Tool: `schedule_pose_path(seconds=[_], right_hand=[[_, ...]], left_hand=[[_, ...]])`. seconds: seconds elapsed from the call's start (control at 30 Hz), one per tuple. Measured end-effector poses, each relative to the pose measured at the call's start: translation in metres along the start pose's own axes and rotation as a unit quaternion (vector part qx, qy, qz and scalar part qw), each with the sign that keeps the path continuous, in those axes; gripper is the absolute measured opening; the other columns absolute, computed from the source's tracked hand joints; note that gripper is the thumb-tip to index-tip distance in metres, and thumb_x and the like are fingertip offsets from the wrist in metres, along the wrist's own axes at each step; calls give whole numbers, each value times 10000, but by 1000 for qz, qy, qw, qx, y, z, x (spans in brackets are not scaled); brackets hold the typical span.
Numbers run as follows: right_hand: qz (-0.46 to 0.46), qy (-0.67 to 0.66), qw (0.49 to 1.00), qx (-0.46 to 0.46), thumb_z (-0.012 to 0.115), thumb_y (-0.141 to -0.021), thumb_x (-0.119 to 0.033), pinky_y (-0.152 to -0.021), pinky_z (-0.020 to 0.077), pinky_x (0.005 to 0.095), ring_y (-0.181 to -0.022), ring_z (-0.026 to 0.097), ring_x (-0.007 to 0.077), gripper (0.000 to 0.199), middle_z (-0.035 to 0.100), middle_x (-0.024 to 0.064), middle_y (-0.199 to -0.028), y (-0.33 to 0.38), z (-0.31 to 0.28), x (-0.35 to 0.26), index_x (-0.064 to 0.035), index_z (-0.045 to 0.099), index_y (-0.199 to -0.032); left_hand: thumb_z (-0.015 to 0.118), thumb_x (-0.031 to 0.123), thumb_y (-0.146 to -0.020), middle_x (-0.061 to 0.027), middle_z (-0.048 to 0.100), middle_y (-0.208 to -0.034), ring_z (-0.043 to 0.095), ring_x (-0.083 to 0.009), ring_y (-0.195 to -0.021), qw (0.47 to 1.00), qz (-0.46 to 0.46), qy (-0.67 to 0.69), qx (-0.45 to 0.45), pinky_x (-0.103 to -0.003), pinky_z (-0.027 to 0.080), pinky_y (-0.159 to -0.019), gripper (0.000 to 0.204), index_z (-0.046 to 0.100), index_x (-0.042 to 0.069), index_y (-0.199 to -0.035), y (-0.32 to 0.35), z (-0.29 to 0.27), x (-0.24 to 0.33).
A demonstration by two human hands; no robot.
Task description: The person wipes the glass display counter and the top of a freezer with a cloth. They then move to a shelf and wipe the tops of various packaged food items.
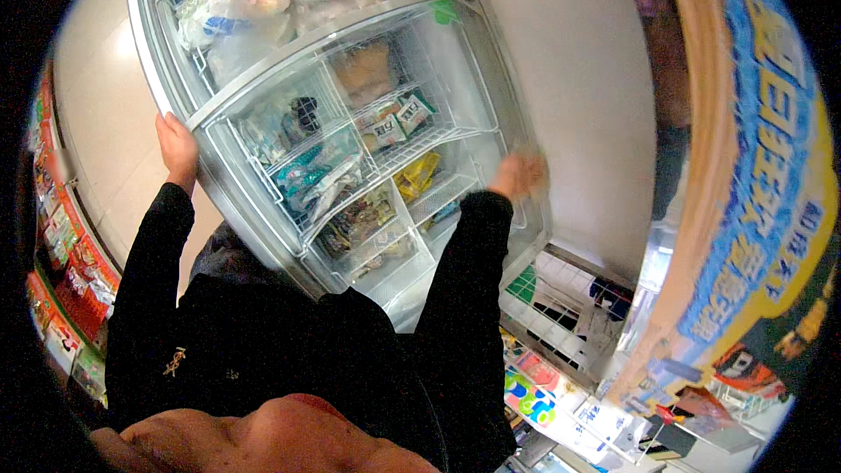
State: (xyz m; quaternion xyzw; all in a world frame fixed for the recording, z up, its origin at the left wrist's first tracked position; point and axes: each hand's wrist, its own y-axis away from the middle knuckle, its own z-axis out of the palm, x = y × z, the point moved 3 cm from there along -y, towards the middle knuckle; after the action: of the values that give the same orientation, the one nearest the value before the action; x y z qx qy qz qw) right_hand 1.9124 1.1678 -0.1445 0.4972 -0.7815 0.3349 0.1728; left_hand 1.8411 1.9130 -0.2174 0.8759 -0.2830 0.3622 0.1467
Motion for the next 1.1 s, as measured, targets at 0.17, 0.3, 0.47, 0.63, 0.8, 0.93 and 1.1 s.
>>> schedule_pose_path(seconds=[0.17, 0.3, 0.47, 0.63, 0.8, 0.93, 1.1], right_hand=[[-142, -129, 970, -149, 547, -914, -290, -1013, 412, 528, -1270, 495, 342, 409, 569, 209, -1306, -127, -148, -187, -43, 589, -1238], [-50, -448, 886, -104, 365, -997, -362, -1194, 80, 548, -1497, 171, 333, 635, 219, 169, -1611, -104, -235, -290, -53, 247, -1540], [-199, -458, 865, 49, 363, -968, -359, -1194, 73, 568, -1480, 221, 351, 642, 254, 181, -1598, 39, -310, -325, -61, 291, -1533], [-309, -532, 788, -4, 600, -871, -422, -1187, 105, 592, -1459, 279, 301, 624, 364, 58, -1556, 179, -320, -233, -287, 453, -1462], [-105, -408, 905, -63, 542, -902, -440, -1185, 108, 585, -1464, 260, 294, 599, 339, 61, -1568, 185, -216, -89, -253, 450, -1463], [136, -306, 929, -159, 473, -943, -427, -1178, 121, 577, -1478, 215, 334, 627, 269, 112, -1596, 220, -126, 39, -229, 337, -1522], [189, -308, 925, -114, 475, -946, -346, -1173, 165, 570, -1470, 212, 380, 623, 256, 173, -1587, 340, -126, 76, -141, 340, -1519]], left_hand=[[311, 356, -1036, -260, 549, -1302, 532, -436, -1191, 1000, 6, -1, -4, -478, 414, -1003, 510, 442, -6, -1373, 1, -6, -4], [303, 350, -1034, -257, 556, -1294, 534, -435, -1187, 1000, 8, 4, -23, -476, 416, -999, 501, 450, 3, -1364, -3, -3, 1], [296, 360, -1032, -292, 555, -1278, 527, -453, -1188, 999, 3, -34, 25, -488, 411, -1004, 528, 486, -54, -1300, -7, 2, -4], [292, 340, -1034, -360, 539, -1236, 520, -500, -1157, 1000, 9, -5, -20, -510, 419, -991, 545, 471, -118, -1267, -16, 8, -20], [276, 326, -1035, -392, 536, -1193, 536, -524, -1105, 999, -11, 3, -44, -532, 436, -958, 535, 477, -141, -1201, -4, -6, 11], [280, 313, -1029, -413, 548, -1125, 554, -538, -1055, 999, -1, 11, -53, -546, 451, -926, 531, 480, -167, -1140, 5, -11, 28], [283, 303, -1024, -411, 562, -1090, 578, -533, -1008, 998, 22, -7, -56, -554, 475, -894, 528, 479, -177, -1124, 3, -11, 25]])
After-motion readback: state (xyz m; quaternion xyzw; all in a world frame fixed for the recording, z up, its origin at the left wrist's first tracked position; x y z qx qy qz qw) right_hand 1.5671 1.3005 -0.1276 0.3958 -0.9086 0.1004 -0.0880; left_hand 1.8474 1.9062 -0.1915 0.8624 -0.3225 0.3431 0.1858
